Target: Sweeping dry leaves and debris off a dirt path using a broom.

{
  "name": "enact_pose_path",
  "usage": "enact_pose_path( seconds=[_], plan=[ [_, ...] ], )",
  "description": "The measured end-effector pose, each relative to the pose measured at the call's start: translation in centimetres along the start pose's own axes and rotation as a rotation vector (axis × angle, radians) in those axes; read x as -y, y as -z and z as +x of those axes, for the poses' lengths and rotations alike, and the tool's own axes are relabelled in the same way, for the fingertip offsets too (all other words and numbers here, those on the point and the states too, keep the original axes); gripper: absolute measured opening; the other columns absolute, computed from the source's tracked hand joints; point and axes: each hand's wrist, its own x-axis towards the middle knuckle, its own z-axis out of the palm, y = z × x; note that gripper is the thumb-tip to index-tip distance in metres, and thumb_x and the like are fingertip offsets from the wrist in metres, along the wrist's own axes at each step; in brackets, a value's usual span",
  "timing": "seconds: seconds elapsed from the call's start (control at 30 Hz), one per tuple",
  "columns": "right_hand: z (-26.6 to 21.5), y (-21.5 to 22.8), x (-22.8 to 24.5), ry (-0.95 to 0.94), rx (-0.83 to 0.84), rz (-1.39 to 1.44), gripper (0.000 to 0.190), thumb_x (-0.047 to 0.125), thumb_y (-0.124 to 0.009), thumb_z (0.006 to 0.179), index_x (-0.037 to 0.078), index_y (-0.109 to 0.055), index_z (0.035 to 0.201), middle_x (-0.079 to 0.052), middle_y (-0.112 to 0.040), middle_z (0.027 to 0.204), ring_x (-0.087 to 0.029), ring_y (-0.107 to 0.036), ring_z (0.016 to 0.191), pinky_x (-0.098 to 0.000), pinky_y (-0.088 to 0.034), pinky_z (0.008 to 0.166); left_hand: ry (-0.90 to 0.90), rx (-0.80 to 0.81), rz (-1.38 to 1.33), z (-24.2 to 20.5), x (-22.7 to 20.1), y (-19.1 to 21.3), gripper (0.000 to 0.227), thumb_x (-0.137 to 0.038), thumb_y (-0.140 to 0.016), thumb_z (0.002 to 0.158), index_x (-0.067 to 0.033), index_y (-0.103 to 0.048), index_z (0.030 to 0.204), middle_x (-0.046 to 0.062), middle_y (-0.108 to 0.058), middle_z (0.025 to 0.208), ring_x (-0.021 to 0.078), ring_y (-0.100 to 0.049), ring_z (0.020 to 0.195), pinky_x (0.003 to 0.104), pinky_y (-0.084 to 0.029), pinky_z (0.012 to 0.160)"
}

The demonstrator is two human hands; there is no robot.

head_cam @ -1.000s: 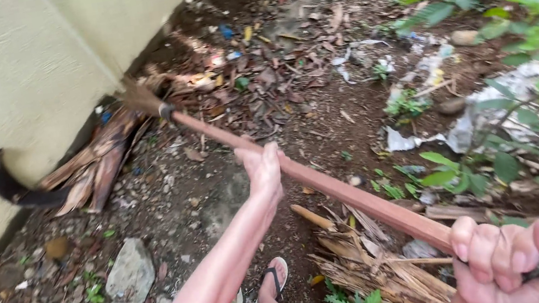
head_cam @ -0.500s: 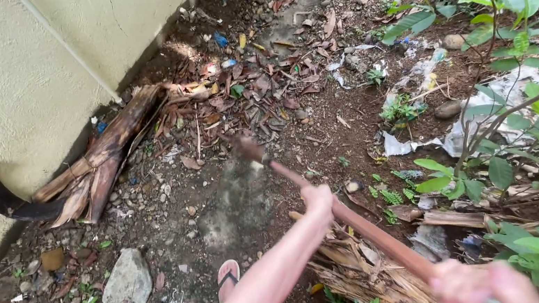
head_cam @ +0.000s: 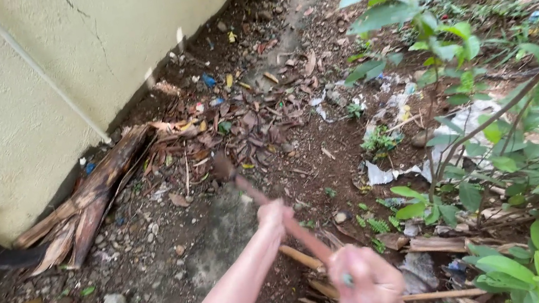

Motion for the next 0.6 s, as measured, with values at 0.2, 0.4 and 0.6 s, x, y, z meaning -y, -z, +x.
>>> enact_pose_path(
  seconds=[0.2, 0.4, 0.6],
  plan=[
    [-0.5, -0.9, -3.2, -0.289, -0.034, -0.271, 0.041, 0.013, -0.063, 0.095, 0.004, -0.059, 0.055, -0.003, -0.052, 0.047, -0.009, -0.043, 0.039, -0.0262, -0.029, 0.037, 0.101, -0.152, 0.028, 1.8, 0.9, 4.0, 0.015, -0.008, -0.059, 0.094, 0.0073, -0.057, 0.095, 0.015, -0.062, 0.064, 0.0280, -0.061, 0.053, 0.041, -0.048, 0.045],
    [2.6, -2.2, -1.7, -0.208, 0.036, -0.117, 0.041, 0.012, -0.063, 0.097, 0.006, -0.057, 0.057, -0.001, -0.056, 0.050, -0.005, -0.042, 0.041, -0.0246, -0.028, 0.038, 0.049, -0.083, -0.059, 1.1, -1.7, 1.6, 0.011, -0.006, -0.055, 0.092, 0.0049, -0.056, 0.091, 0.016, -0.062, 0.065, 0.0304, -0.062, 0.052, 0.043, -0.049, 0.046],
    [1.5, -1.6, -5.1, -0.202, 0.068, -0.222, 0.044, 0.013, -0.066, 0.096, 0.006, -0.057, 0.054, -0.002, -0.054, 0.046, -0.006, -0.042, 0.037, -0.0245, -0.027, 0.034, 0.080, -0.144, 0.039, 0.7, -1.5, 3.3, 0.016, -0.009, -0.054, 0.094, 0.0053, -0.058, 0.089, 0.018, -0.063, 0.065, 0.0312, -0.063, 0.052, 0.043, -0.049, 0.045]
  ],
)
